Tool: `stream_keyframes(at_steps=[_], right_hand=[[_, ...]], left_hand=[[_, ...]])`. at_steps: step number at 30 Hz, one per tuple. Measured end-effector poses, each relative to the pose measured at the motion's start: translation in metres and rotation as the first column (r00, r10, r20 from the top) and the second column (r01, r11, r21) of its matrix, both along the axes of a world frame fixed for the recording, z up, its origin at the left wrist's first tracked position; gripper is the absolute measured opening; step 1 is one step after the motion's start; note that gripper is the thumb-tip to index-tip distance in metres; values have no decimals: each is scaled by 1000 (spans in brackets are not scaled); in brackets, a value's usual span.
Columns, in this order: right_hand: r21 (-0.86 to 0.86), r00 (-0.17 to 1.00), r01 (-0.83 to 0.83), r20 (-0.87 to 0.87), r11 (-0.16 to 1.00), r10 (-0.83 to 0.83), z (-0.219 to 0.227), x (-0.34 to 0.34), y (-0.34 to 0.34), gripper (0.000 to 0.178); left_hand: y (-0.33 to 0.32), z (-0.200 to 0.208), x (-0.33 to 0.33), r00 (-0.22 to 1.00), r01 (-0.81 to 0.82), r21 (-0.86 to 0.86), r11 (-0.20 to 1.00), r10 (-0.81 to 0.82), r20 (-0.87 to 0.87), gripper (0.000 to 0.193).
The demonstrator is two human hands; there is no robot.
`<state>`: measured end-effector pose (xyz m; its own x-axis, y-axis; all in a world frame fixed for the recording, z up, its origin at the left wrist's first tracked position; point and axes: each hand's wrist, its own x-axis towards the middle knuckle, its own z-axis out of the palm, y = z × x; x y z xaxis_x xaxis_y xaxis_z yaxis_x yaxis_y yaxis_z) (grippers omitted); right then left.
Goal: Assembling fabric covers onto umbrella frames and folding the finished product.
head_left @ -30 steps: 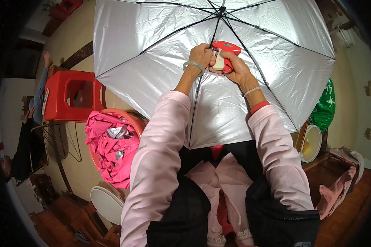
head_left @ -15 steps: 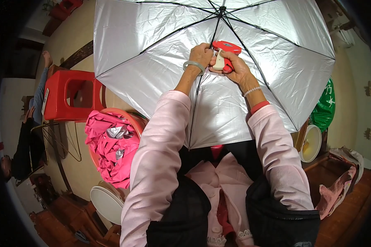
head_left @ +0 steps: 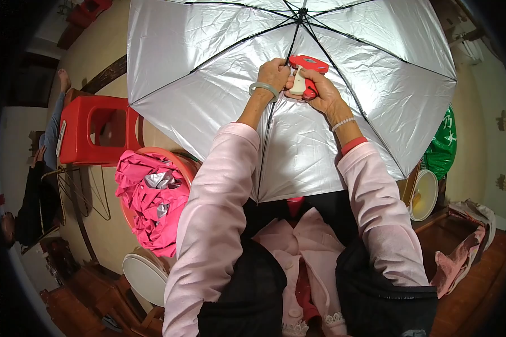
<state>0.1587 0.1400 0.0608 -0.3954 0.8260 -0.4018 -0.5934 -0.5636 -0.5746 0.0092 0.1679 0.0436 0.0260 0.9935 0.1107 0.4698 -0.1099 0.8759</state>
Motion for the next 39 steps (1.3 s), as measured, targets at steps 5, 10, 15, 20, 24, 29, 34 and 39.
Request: stream_keyframes(at_steps=[5,10,15,20,24,29,34,39], right_hand=[[-3,1000,-9,-10,1000,9,2,-1,-1,22],[-31,999,1,37,1000,1,5,-3,-1,19],[-54,1000,-1,26,999,3,-3,0,8,12],[-109,997,-66,-54,992,60,-2,-1,5,9],[-95,999,-37,-28,995,34,-3,2,3,10],[-41,998,-28,61,999,30,3,-3,2,23],[-72,998,13,56,997,-9,14,16,0,23],[38,974,48,220,998,-55,39,60,12,26]], left_hand=[[0,-1,-1,1000,1,24,1000,-1,-18,30],[-3,3,-2,997,27,-51,998,-24,75,28],[0,3,-3,960,144,-227,963,-80,268,24],[0,1,-5,963,128,-224,966,-67,262,24],[-1,1,0,976,127,-189,974,-88,199,24],[6,-11,-3,999,12,7,1000,-12,-45,28],[13,-14,-5,996,54,-43,998,-56,-62,26],[29,3,-27,943,181,18,983,-168,-287,23]])
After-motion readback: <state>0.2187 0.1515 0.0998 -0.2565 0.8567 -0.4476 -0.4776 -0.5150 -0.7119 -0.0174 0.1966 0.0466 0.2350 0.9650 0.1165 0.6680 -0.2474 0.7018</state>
